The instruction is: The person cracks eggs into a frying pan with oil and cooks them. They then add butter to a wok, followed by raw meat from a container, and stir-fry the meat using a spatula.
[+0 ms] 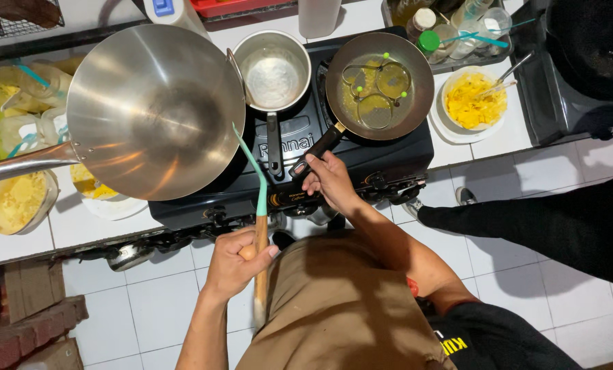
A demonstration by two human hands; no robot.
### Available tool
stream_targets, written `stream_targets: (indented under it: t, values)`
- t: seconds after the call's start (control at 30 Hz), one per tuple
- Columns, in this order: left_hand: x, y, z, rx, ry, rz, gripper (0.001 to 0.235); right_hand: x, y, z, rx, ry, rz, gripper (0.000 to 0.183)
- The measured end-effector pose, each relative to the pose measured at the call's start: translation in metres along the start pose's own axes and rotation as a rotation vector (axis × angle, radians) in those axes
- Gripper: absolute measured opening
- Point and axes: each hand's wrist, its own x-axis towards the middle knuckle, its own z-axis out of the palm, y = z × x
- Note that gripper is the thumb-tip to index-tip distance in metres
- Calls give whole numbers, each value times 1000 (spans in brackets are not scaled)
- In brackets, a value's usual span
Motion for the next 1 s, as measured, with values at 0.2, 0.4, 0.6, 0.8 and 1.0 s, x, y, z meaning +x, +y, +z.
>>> stream_targets:
  t: [0.2, 0.4, 0.6, 0.8, 1.0]
  values:
    - [50, 20, 39, 60, 189, 15, 23, -75, -33, -4, -307, -6, 103, 55]
    - [97, 15, 100, 102, 315, 126, 30, -136, -70, 14, -448, -125, -254, 54]
    - [111, 21, 137, -319, -69, -60, 17, -151, -122, -1, -1433, 105, -1100, 75]
    - [124, 54, 157, -303, -584, -36, 19, -154, -194, -40, -1656, -324, -1058, 76]
    - [138, 33, 194, -430, -458, -338, 32, -155, -206, -121, -1743, -287, -521, 63]
